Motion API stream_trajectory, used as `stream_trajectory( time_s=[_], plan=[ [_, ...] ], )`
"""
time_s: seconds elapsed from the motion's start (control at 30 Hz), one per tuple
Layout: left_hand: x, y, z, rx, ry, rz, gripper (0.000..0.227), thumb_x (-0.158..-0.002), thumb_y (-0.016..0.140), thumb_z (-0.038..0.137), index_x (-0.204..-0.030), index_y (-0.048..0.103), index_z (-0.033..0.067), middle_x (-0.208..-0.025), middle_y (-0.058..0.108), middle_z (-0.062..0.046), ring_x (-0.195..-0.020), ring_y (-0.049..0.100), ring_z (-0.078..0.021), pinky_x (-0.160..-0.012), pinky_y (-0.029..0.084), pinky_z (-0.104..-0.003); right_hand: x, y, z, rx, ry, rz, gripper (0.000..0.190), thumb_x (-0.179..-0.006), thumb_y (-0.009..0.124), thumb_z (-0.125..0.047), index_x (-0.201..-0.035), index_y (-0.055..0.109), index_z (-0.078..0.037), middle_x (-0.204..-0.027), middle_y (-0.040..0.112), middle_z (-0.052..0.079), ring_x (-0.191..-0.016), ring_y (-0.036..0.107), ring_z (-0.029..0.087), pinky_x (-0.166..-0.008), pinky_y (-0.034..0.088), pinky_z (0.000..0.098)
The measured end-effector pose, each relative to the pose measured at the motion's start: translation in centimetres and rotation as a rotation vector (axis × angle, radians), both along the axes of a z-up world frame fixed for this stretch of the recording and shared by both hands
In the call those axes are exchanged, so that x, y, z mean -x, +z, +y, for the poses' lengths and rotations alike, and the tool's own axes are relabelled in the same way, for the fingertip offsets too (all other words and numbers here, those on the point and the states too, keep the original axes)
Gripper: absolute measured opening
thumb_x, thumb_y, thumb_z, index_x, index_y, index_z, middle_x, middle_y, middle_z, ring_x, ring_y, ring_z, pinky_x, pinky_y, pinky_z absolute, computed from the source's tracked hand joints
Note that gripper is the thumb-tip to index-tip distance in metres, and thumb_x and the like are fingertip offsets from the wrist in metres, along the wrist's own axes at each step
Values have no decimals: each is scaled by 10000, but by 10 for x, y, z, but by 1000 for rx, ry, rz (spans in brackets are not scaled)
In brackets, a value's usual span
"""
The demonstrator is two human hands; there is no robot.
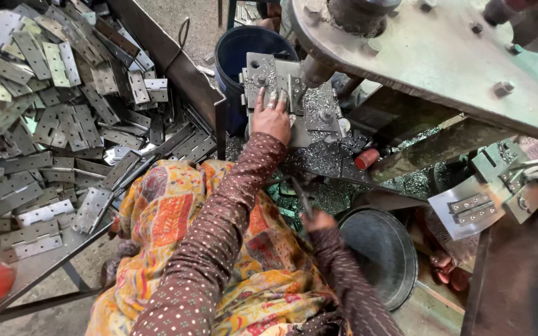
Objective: The person sits on the floor and repeatedly picks up metal hinge plates from a pile, places them into a manual punching machine, and operates the lever to punch holes. The finished plates are dropped into a pile beside the machine.
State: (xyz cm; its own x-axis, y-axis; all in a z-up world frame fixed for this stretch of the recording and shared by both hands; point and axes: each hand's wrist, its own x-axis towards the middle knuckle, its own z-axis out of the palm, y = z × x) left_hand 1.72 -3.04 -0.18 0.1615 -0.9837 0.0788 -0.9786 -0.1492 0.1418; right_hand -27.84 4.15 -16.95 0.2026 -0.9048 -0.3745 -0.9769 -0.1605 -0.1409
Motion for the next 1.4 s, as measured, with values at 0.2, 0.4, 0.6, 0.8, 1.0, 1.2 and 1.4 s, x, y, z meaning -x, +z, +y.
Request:
stream_trajectory(
  time_s=[0.2,0.4,0.6,0.8,1.0,1.2,1.4],
  plan=[
    [7,9,17,-52,-31,15,333,-1034,454,238,-1028,775,149,-1628,354,-89,-1492,318,-252,-1256,-26,-540,5,-10,3,-151,-75,-98,548,-846,708,-561,-1074,678,-64,-844,747,129,-694,715,272,-666,596,421],
    [1,14,4,-179,-42,-54,288,-953,506,252,-988,781,171,-1614,304,-69,-1506,221,-264,-1199,-41,-548,3,34,-33,-189,-21,-21,559,-885,666,-581,-1090,651,-60,-818,738,97,-656,702,237,-659,594,397],
    [-2,1,-19,-35,26,-5,337,-1037,452,233,-1052,780,157,-1609,422,-47,-1441,367,-217,-1287,-30,-540,-5,-5,11,88,31,-62,542,-922,645,-557,-1123,644,-54,-771,714,141,-656,656,298,-632,556,442],
    [-5,13,-12,-172,-24,-61,365,-990,464,267,-941,811,162,-1648,278,-35,-1521,204,-241,-1208,-39,-522,-12,39,-18,-219,-35,2,632,-859,607,-646,-1126,647,-74,-805,733,104,-661,712,257,-653,613,430],
    [47,17,73,-71,-132,-228,338,-922,511,275,-1145,725,138,-1545,394,-185,-1426,343,-319,-1202,86,-561,-23,115,-17,-20,61,-24,632,-847,617,-675,-1150,654,-122,-855,736,142,-771,723,330,-739,571,464],
    [61,-7,118,665,-167,-181,218,-976,582,189,-1078,658,13,-1189,592,-163,-1228,562,-338,-1191,367,-569,-29,121,-2,44,95,-27,592,-846,653,-645,-1106,668,-114,-910,730,187,-867,711,392,-785,555,497],
    [50,31,116,571,-237,246,270,-939,640,223,-1082,605,-3,-1077,614,-158,-1058,635,-337,-929,520,-444,-27,124,-13,2,82,-185,537,-823,690,-598,-1058,662,-117,-894,711,177,-870,690,385,-805,540,483]
  ],
)
